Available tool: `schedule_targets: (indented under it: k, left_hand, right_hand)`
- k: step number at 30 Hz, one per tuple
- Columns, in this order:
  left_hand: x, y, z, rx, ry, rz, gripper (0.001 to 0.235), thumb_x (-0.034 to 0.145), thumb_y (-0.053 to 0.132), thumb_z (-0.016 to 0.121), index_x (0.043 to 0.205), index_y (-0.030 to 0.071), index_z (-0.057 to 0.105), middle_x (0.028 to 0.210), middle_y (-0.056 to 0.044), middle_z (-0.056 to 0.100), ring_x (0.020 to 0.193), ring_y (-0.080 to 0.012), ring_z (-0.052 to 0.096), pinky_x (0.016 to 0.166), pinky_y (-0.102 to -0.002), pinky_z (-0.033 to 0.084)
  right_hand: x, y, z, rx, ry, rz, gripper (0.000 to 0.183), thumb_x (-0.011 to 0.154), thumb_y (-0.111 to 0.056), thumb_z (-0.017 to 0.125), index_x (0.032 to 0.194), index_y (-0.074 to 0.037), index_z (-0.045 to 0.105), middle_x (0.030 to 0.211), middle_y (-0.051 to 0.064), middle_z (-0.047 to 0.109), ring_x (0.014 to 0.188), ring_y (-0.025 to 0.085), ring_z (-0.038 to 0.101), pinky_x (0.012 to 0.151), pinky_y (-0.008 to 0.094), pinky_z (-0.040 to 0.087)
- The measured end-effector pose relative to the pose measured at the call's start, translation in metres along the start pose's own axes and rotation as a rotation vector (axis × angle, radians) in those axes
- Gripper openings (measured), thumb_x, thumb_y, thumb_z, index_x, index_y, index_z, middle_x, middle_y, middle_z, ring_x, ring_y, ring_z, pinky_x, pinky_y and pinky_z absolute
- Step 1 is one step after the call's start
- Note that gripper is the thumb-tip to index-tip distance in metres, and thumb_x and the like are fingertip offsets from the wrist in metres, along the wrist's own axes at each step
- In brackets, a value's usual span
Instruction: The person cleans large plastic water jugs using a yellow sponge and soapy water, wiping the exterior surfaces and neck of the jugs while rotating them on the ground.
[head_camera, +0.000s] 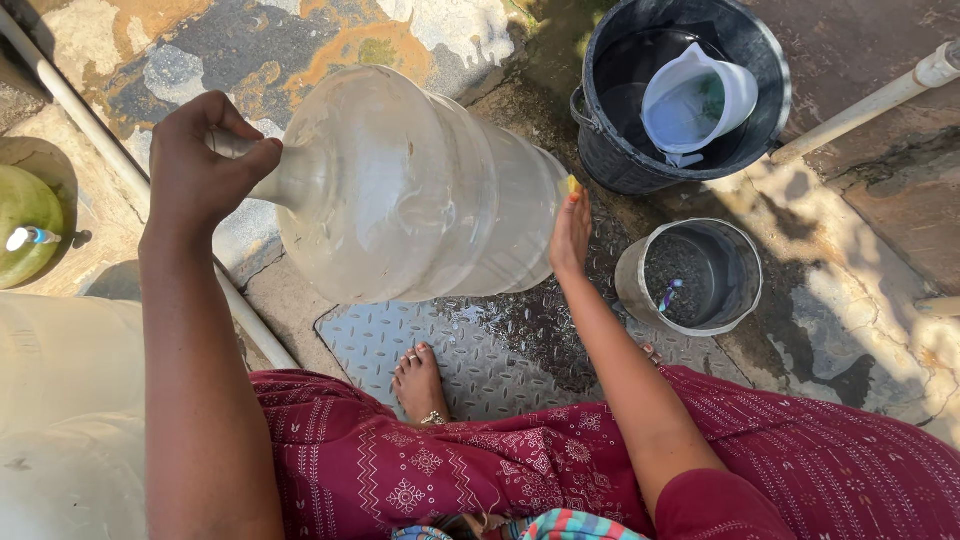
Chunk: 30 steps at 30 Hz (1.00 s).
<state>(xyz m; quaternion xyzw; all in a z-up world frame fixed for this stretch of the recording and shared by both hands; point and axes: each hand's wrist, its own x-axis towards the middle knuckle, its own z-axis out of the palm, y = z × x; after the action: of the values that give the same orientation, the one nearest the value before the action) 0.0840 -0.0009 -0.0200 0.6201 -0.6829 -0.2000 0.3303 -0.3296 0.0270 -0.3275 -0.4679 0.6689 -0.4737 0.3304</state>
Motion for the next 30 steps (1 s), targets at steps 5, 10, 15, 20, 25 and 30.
schedule_targets:
  k: [5,10,15,20,25,30]
  left_hand:
    - [0.004,0.005,0.007,0.051,0.051,-0.098,0.022,0.077,0.018,0.082,0.081,0.005,0.064,0.078,-0.005,0.067,0.071,-0.0129,0.061,0.067,-0.031,0.049]
    - [0.009,0.007,0.011,0.158,0.078,-0.153,0.022,0.074,0.021,0.084,0.08,0.008,0.067,0.078,-0.004,0.07,0.068,-0.0141,0.064,0.066,-0.032,0.051]
    - [0.014,0.002,0.019,0.253,0.089,-0.306,0.021,0.072,0.028,0.083,0.081,0.013,0.07,0.077,-0.004,0.072,0.07,-0.0178,0.069,0.068,-0.035,0.053]
    - [0.017,0.0,0.025,0.323,0.131,-0.334,0.019,0.069,0.027,0.081,0.078,0.013,0.071,0.077,-0.005,0.072,0.07,-0.0212,0.069,0.069,-0.037,0.055]
    - [0.017,0.001,0.027,0.337,0.143,-0.347,0.019,0.071,0.028,0.08,0.078,0.013,0.07,0.077,-0.007,0.072,0.07,-0.0226,0.069,0.07,-0.037,0.055]
    - [0.01,0.009,0.019,0.155,0.125,0.048,0.042,0.071,0.031,0.09,0.095,0.007,0.065,0.09,-0.008,0.073,0.081,-0.0242,0.072,0.074,-0.036,0.055]
  right_hand:
    - [0.017,0.118,-0.022,0.917,-0.227,0.796,0.138,0.07,-0.1,0.01,0.151,0.006,0.044,0.155,0.024,0.05,0.144,0.038,0.045,0.118,0.054,0.033]
    - [0.035,0.107,-0.03,0.916,-0.229,0.76,0.147,0.067,-0.106,0.011,0.15,0.011,0.043,0.152,0.027,0.054,0.144,0.037,0.049,0.12,0.052,0.033]
    - [0.026,-0.001,-0.024,0.379,0.031,0.536,0.123,0.077,-0.093,0.013,0.155,-0.001,0.036,0.157,0.022,0.039,0.147,0.036,0.036,0.12,0.053,0.026]
    - [-0.048,-0.139,0.012,0.064,-0.126,-0.146,0.099,0.097,-0.077,0.002,0.163,-0.007,0.025,0.171,0.019,0.021,0.16,0.04,0.009,0.125,0.055,-0.005]
    - [-0.097,-0.169,0.017,0.02,-0.248,-0.617,0.095,0.105,-0.076,0.007,0.169,-0.006,0.009,0.176,0.019,0.011,0.165,0.039,0.008,0.133,0.055,0.001]
    - [-0.046,-0.06,-0.004,-0.254,0.049,-0.253,0.092,0.101,-0.074,0.008,0.165,-0.009,0.016,0.173,0.016,0.02,0.163,0.036,0.016,0.129,0.06,-0.001]
